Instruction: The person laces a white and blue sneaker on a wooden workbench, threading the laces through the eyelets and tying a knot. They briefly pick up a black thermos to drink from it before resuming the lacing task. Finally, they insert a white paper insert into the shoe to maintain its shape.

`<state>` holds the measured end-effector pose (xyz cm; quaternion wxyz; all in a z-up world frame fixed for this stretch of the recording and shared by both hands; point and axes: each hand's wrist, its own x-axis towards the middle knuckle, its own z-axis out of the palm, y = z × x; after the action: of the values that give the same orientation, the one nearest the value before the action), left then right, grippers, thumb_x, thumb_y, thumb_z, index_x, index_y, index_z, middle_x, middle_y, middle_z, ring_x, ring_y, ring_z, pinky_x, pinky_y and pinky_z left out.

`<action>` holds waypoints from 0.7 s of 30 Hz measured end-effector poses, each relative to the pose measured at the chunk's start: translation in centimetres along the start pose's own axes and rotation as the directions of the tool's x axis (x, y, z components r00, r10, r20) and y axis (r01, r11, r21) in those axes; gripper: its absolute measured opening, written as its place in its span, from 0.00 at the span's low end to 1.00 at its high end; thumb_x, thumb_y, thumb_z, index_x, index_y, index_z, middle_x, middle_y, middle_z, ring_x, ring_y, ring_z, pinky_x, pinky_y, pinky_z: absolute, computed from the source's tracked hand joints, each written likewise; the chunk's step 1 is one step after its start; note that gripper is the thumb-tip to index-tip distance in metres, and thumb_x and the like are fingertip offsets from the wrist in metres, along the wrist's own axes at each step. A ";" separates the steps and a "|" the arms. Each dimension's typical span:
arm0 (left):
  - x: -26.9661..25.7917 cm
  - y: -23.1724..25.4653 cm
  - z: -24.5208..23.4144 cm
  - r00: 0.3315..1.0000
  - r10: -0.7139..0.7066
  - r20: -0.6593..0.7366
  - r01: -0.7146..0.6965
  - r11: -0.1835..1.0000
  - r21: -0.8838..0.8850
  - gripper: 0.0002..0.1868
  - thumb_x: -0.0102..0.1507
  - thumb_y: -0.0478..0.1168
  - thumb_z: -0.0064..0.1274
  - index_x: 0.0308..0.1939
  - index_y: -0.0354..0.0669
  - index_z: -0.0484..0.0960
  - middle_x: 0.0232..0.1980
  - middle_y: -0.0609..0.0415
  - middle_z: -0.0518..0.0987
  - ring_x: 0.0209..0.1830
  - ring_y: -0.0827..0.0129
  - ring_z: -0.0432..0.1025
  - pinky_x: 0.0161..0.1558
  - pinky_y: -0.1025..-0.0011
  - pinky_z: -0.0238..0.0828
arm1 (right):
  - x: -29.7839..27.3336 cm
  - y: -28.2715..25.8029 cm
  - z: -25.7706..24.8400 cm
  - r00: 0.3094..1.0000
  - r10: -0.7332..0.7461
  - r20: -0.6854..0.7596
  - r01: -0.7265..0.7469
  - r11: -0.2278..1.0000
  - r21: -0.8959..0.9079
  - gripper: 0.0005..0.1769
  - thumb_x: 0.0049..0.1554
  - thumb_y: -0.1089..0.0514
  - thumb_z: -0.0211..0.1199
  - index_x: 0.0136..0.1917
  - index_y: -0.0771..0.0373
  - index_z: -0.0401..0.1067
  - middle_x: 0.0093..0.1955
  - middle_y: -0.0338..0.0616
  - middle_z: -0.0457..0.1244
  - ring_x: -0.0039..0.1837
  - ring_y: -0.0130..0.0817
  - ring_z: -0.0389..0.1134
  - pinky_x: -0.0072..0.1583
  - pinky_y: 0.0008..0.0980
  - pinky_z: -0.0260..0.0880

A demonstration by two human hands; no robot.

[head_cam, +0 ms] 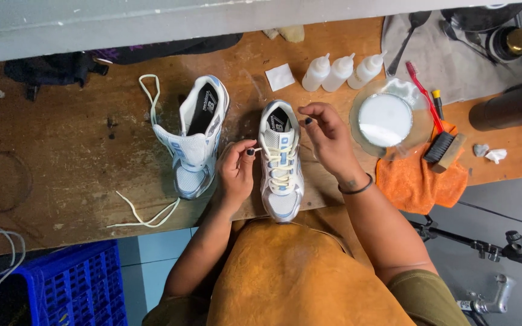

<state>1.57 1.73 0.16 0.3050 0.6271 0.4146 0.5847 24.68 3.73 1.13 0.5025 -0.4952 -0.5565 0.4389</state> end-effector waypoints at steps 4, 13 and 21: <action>0.0 0.2 -0.4 0.997 -0.022 0.070 0.020 0.999 0.027 0.09 0.70 0.35 0.49 0.47 0.38 0.85 0.28 0.48 0.78 0.31 0.56 0.77 0.38 0.64 0.76 | -3.5 0.3 -0.5 0.986 0.166 0.013 -0.167 0.985 0.036 0.16 0.59 0.70 0.59 0.61 0.72 0.66 0.54 0.52 0.61 0.61 0.45 0.67 0.63 0.44 0.71; -2.2 -1.6 0.2 0.998 0.008 0.055 -0.018 0.982 0.188 0.08 0.70 0.34 0.49 0.48 0.40 0.84 0.37 0.48 0.82 0.37 0.52 0.79 0.42 0.63 0.78 | -5.0 0.2 -0.2 1.000 -0.002 0.003 0.003 0.967 -0.255 0.07 0.61 0.66 0.65 0.43 0.72 0.70 0.56 0.58 0.64 0.59 0.51 0.71 0.55 0.40 0.78; -2.5 -0.7 -0.3 0.997 -0.074 0.034 0.074 0.997 0.012 0.12 0.70 0.31 0.45 0.52 0.38 0.84 0.34 0.41 0.79 0.30 0.53 0.79 0.31 0.64 0.81 | -5.1 -0.7 0.6 0.986 0.155 -0.064 -0.147 0.983 0.111 0.07 0.67 0.66 0.56 0.47 0.71 0.64 0.59 0.57 0.65 0.60 0.41 0.70 0.60 0.42 0.77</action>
<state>1.24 -0.12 -1.60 0.3301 0.6228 0.4353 0.5601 24.06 -1.36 1.08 0.5131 -0.5241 -0.4747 0.4866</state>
